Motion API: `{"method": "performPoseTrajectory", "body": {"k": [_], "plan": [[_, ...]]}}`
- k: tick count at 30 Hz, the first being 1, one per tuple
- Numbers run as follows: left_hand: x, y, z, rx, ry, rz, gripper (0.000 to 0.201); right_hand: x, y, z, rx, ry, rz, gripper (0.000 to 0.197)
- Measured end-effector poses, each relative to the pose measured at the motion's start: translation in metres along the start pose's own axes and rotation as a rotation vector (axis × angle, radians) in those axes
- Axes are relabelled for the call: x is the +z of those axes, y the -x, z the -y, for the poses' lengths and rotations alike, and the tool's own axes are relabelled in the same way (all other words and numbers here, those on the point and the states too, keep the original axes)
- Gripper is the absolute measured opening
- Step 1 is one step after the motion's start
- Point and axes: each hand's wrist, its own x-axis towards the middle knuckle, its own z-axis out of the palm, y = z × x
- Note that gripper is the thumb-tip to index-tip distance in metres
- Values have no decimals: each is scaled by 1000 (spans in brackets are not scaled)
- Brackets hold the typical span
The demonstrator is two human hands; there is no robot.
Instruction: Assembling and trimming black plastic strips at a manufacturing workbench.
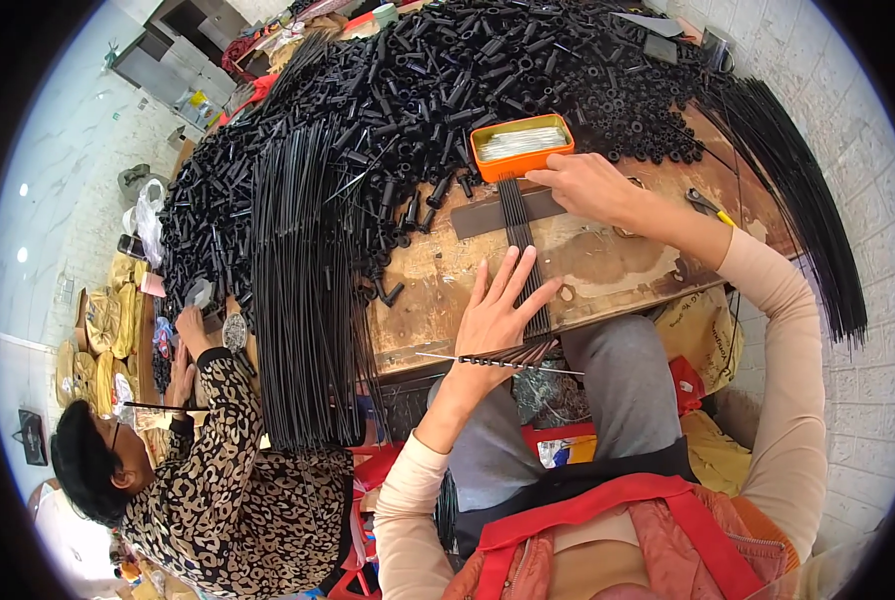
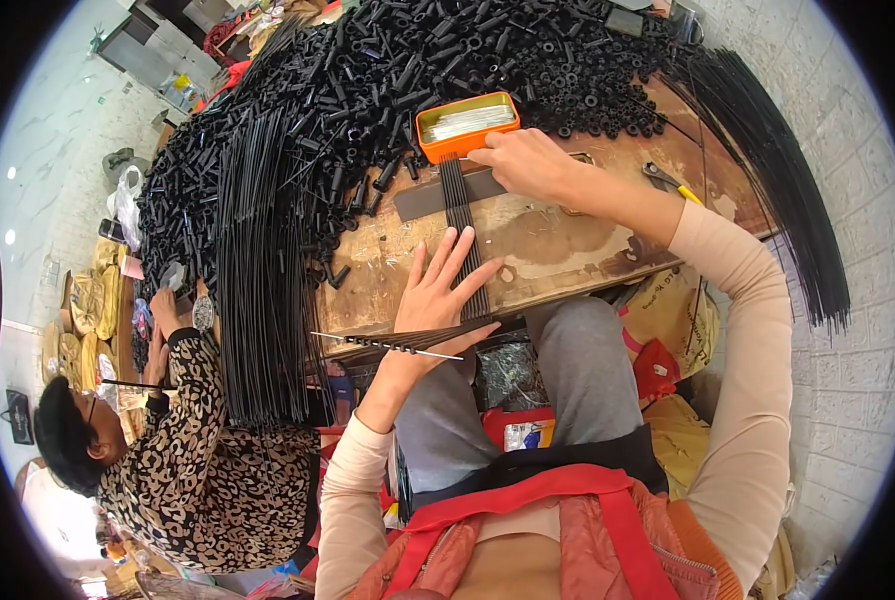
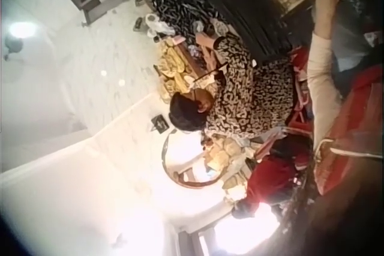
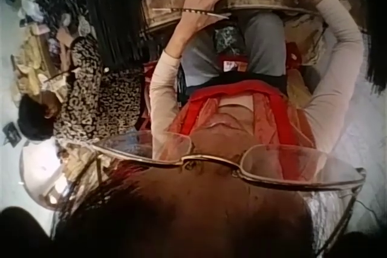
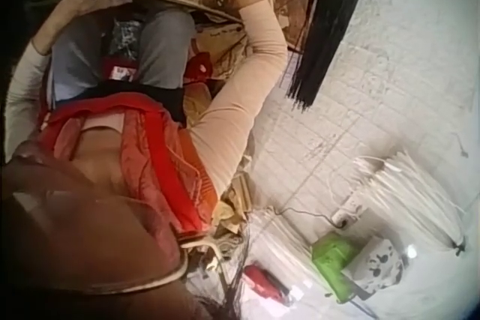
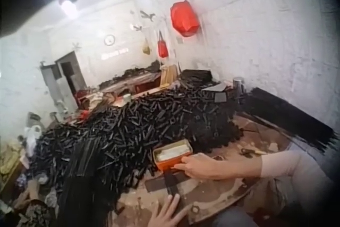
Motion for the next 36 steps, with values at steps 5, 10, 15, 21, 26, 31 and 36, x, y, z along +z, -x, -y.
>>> {"method": "performPoseTrajectory", "body": {"k": [5,10,15,21,26,31,36], "plan": [[2,0,1,7,6,-4,77,2,2,0,-10,-13,-26,35],[0,0,1,3,8,-5,77,11,-1,-12,-48,36,-66,35],[1,2,2,3,3,1,77,10,-12,-16,-123,-2,-124,18],[0,1,0,6,9,2,75,11,-11,-16,-121,3,-102,15],[-1,2,0,4,4,5,76,13,-12,-11,-166,52,-114,15],[0,2,0,2,8,13,77,17,-21,-12,-177,7,-153,16],[3,0,1,-6,-7,33,81,18,-31,-4,-94,-179,-165,13]]}}
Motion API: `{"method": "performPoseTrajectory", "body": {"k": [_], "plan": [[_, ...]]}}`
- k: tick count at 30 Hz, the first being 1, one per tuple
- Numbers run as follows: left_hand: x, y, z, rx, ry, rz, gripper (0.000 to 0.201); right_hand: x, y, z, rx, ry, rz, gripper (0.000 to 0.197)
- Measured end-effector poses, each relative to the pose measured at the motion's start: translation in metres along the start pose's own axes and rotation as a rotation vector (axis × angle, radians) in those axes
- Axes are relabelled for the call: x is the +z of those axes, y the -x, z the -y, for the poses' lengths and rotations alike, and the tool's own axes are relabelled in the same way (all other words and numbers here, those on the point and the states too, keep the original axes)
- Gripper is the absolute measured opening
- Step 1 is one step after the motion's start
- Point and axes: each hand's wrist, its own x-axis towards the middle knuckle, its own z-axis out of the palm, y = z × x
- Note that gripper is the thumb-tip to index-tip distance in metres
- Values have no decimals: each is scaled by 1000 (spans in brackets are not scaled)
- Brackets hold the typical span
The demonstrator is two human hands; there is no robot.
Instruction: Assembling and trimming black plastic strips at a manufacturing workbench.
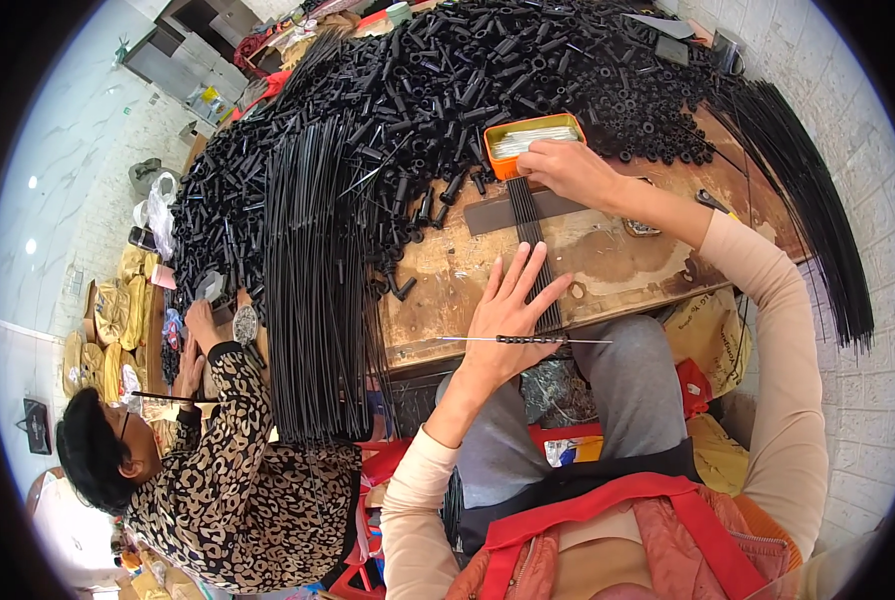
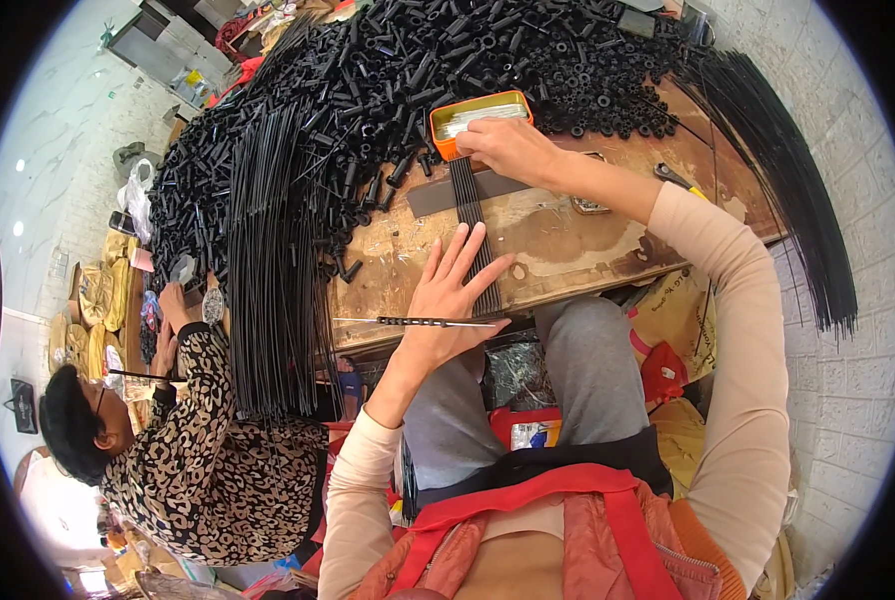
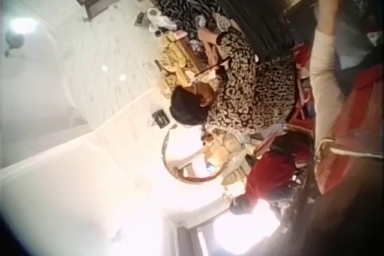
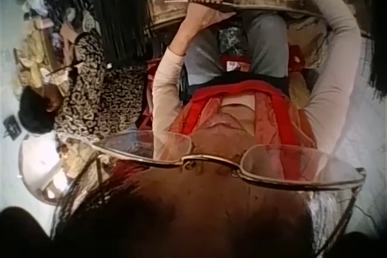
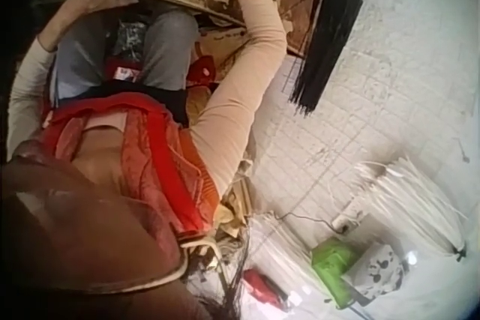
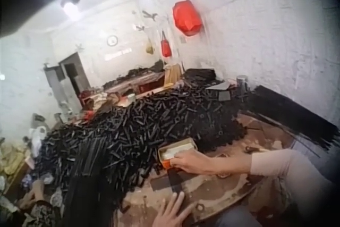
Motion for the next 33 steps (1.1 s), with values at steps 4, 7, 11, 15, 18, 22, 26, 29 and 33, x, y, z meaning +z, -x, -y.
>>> {"method": "performPoseTrajectory", "body": {"k": [4,7,11,15,18,22,26,29,33], "plan": [[-3,2,0,-3,-6,-9,82,-11,11,-1,69,126,-37,11],[0,3,1,-10,6,-22,83,-13,14,-14,107,267,124,9],[-2,4,1,-10,6,-18,83,-16,-5,-7,73,50,158,10],[-4,4,0,2,-3,-7,82,-15,-32,-31,73,101,-64,11],[-3,6,-5,10,17,-41,78,-2,-45,-58,232,159,264,11],[9,23,-9,63,-165,-96,75,-7,-39,-60,277,127,218,10],[15,26,-10,65,-52,-151,80,-16,-26,-49,150,110,85,12],[13,26,-11,52,-52,-168,76,-24,-9,-12,41,135,-14,17],[12,27,-11,34,-58,-191,72,-16,14,14,-15,144,113,24]]}}
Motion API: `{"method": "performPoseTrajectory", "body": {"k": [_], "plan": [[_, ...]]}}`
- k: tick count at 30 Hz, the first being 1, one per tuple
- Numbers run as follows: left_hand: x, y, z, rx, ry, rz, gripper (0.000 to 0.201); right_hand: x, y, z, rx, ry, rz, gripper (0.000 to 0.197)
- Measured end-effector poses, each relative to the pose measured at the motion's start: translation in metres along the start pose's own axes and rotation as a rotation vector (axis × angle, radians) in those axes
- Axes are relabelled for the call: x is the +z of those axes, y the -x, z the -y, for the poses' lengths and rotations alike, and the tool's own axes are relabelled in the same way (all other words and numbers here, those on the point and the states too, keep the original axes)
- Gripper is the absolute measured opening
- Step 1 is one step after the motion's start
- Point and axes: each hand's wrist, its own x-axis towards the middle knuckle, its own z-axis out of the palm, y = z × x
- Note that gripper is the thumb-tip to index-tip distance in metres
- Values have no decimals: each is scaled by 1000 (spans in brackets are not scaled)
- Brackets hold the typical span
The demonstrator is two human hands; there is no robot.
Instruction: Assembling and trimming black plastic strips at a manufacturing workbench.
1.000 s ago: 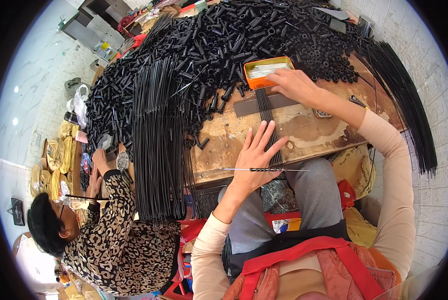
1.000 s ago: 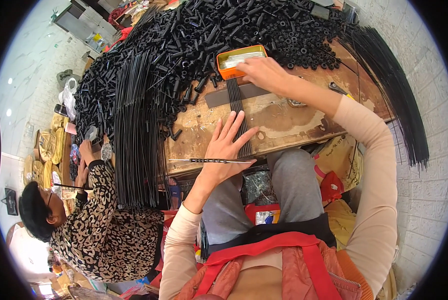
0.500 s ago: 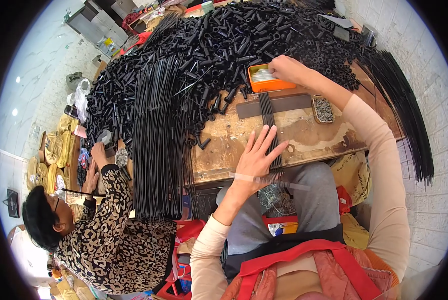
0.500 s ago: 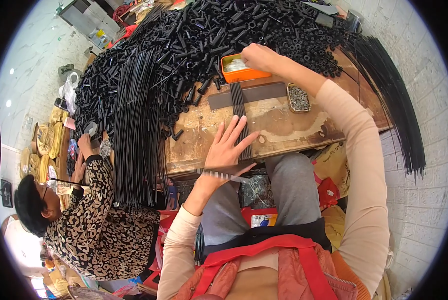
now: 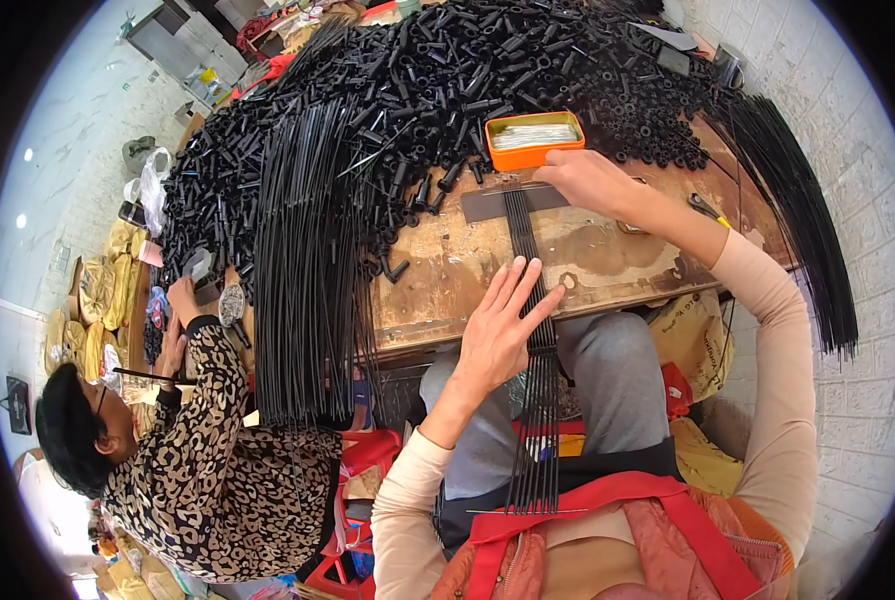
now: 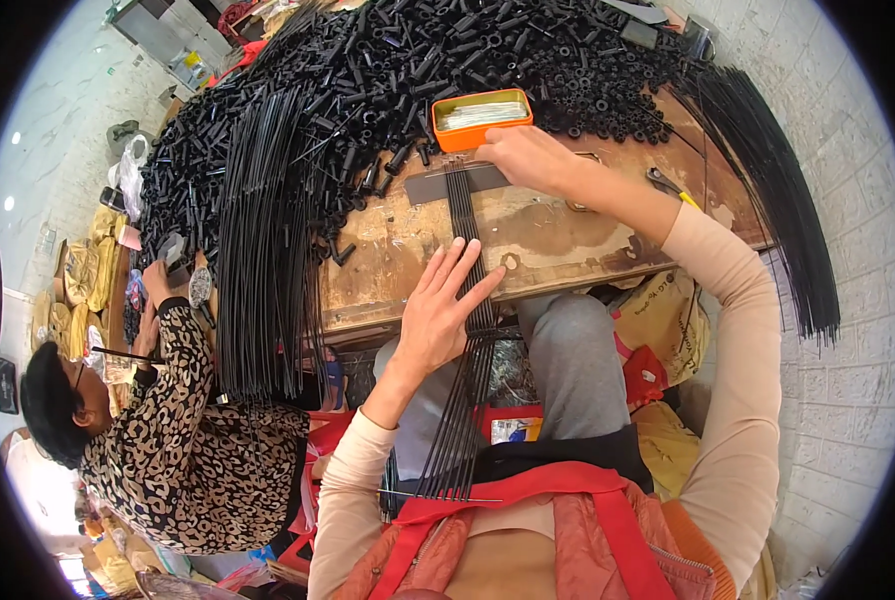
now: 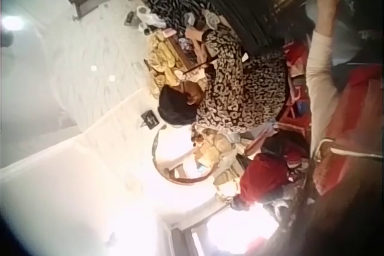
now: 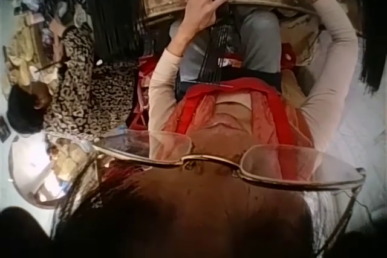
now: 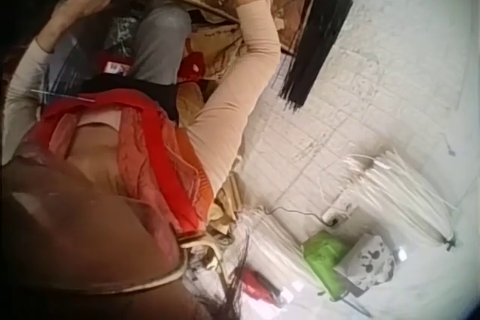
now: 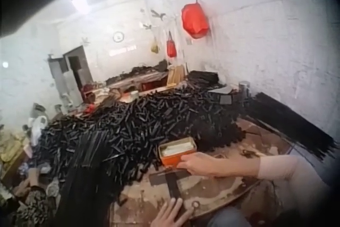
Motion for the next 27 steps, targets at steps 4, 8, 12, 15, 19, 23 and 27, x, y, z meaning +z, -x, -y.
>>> {"method": "performPoseTrajectory", "body": {"k": [4,8,12,15,19,23,27], "plan": [[1,-1,-1,6,0,2,71,-1,6,-3,30,-69,62,28],[1,-1,-1,6,1,5,71,-1,6,-3,38,-66,92,31],[3,0,0,2,-5,4,72,-1,5,-3,9,-59,62,30],[4,-1,0,4,3,6,71,2,3,-2,-10,-46,55,30],[3,-1,-1,7,-1,10,71,2,0,-1,-35,-25,83,30],[2,-1,0,6,2,10,70,4,0,-3,-11,-25,113,30],[2,-1,-1,3,0,11,70,5,0,-2,-33,-14,95,31]]}}
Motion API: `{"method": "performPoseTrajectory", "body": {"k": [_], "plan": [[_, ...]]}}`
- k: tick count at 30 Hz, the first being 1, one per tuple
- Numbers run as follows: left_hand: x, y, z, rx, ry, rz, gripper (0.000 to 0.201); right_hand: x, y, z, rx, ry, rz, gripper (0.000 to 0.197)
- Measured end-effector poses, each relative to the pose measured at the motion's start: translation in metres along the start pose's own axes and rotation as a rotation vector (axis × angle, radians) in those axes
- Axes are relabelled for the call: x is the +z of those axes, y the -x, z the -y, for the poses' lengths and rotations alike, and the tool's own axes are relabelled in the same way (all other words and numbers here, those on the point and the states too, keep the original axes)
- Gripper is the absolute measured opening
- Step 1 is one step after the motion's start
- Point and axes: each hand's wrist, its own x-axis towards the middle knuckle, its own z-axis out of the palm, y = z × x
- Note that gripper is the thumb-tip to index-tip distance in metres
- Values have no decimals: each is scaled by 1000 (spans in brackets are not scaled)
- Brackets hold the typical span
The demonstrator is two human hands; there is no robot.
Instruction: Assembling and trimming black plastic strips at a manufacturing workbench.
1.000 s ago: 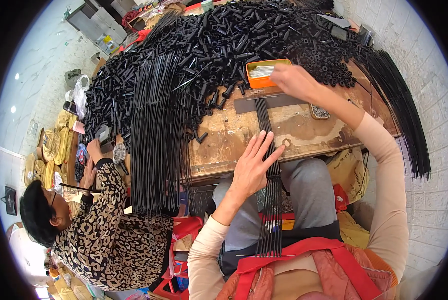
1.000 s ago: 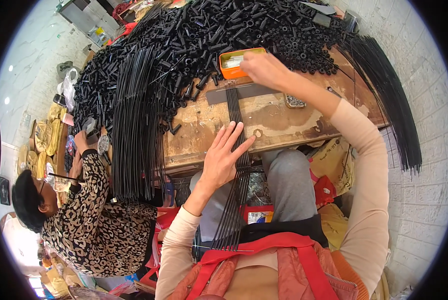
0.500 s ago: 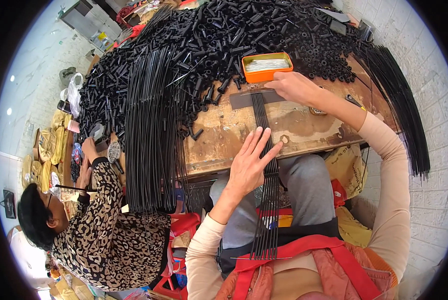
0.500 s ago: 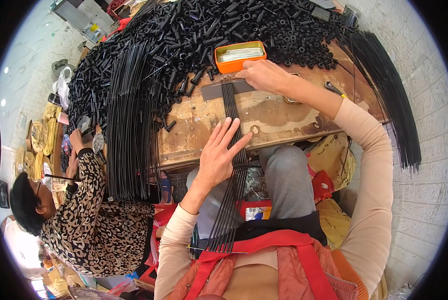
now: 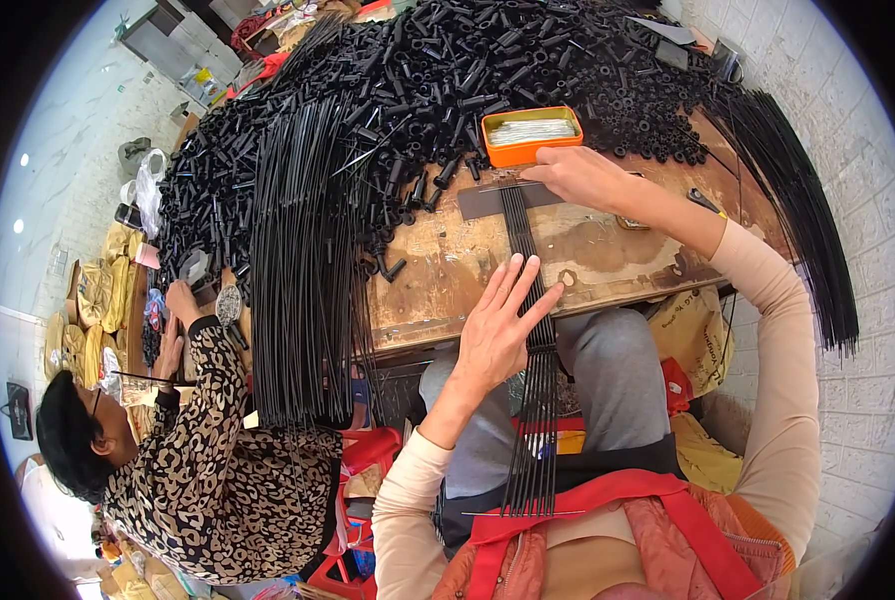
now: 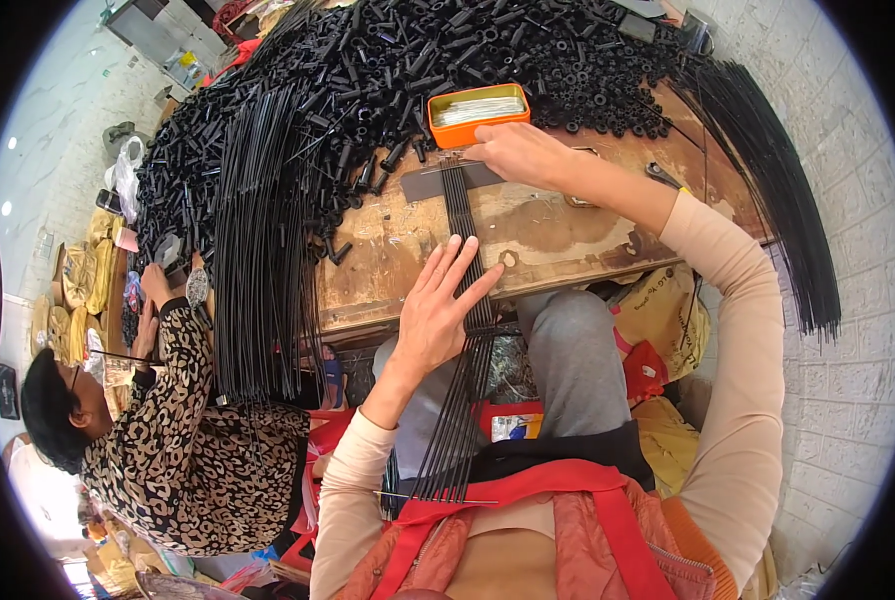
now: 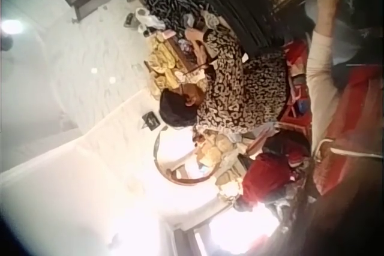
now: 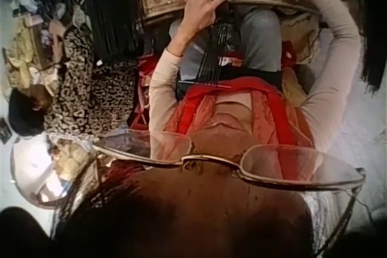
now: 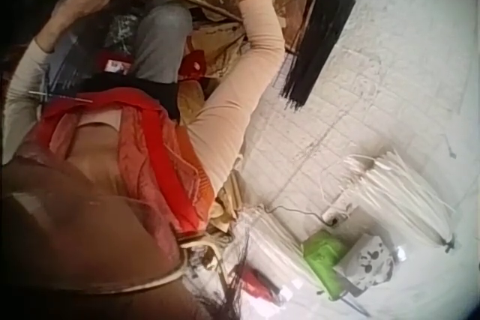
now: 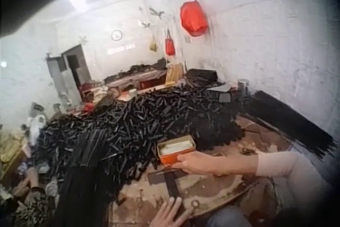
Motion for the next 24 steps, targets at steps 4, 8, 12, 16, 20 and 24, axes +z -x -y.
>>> {"method": "performPoseTrajectory", "body": {"k": [4,8,12,16,20,24], "plan": [[1,0,0,0,0,0,69,0,1,-2,-48,47,2,33],[0,-1,-1,-2,6,2,70,4,1,-5,-63,47,-8,31],[1,0,0,-5,8,3,70,3,2,-1,-29,21,-29,31],[1,-1,-1,-2,13,3,70,3,1,-2,-25,14,-8,31],[0,1,-1,-9,16,1,71,3,-6,0,-52,-9,25,27],[-2,-1,-2,-7,25,5,72,4,-11,-11,-99,-152,-54,21]]}}
